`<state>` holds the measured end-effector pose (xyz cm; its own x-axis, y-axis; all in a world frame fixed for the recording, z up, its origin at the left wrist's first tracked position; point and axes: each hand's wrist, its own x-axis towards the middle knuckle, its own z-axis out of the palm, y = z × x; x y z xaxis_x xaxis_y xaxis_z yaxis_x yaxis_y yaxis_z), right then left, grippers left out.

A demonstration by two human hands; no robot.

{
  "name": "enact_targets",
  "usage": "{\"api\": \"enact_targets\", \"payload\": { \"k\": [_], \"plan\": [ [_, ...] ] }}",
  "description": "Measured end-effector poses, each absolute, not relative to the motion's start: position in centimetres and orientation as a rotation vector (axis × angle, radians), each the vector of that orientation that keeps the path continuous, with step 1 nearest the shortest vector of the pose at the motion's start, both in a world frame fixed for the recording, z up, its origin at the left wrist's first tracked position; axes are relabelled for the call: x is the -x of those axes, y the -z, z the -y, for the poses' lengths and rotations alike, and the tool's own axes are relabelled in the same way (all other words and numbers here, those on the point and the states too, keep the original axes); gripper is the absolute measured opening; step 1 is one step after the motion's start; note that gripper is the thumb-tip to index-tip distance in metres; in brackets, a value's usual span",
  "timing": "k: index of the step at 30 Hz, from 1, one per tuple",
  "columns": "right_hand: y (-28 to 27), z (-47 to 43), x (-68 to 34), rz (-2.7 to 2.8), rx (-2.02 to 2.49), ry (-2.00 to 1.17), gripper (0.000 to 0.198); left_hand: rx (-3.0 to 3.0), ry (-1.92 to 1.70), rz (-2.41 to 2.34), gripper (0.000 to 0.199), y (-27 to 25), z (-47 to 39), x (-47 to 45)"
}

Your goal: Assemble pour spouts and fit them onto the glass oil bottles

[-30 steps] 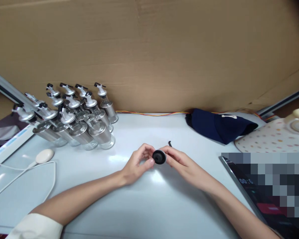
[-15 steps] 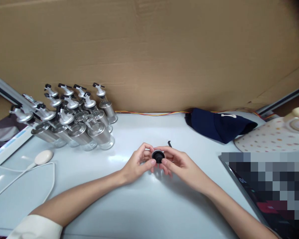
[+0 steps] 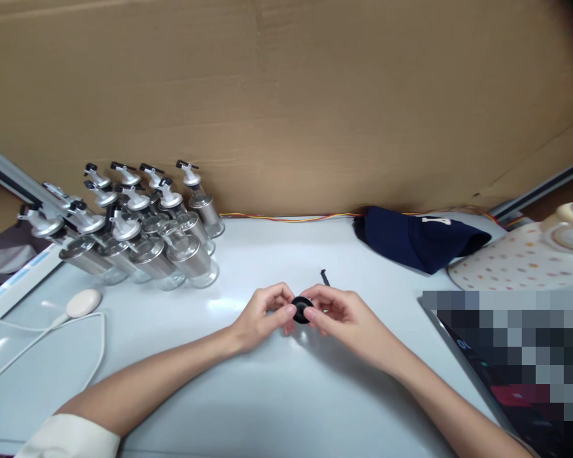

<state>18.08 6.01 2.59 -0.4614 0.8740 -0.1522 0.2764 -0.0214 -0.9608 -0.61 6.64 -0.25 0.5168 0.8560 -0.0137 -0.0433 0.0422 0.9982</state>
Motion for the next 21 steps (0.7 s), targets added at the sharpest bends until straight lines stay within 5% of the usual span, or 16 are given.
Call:
{"api": "enact_targets", "payload": {
  "k": [21],
  "plan": [
    [-3.32,-5.75,-17.89,1.854,1.172,-1.436,0.027,-1.518,-0.697,-0.749,0.061,-0.03,-6.64,0.82]
  ]
}}
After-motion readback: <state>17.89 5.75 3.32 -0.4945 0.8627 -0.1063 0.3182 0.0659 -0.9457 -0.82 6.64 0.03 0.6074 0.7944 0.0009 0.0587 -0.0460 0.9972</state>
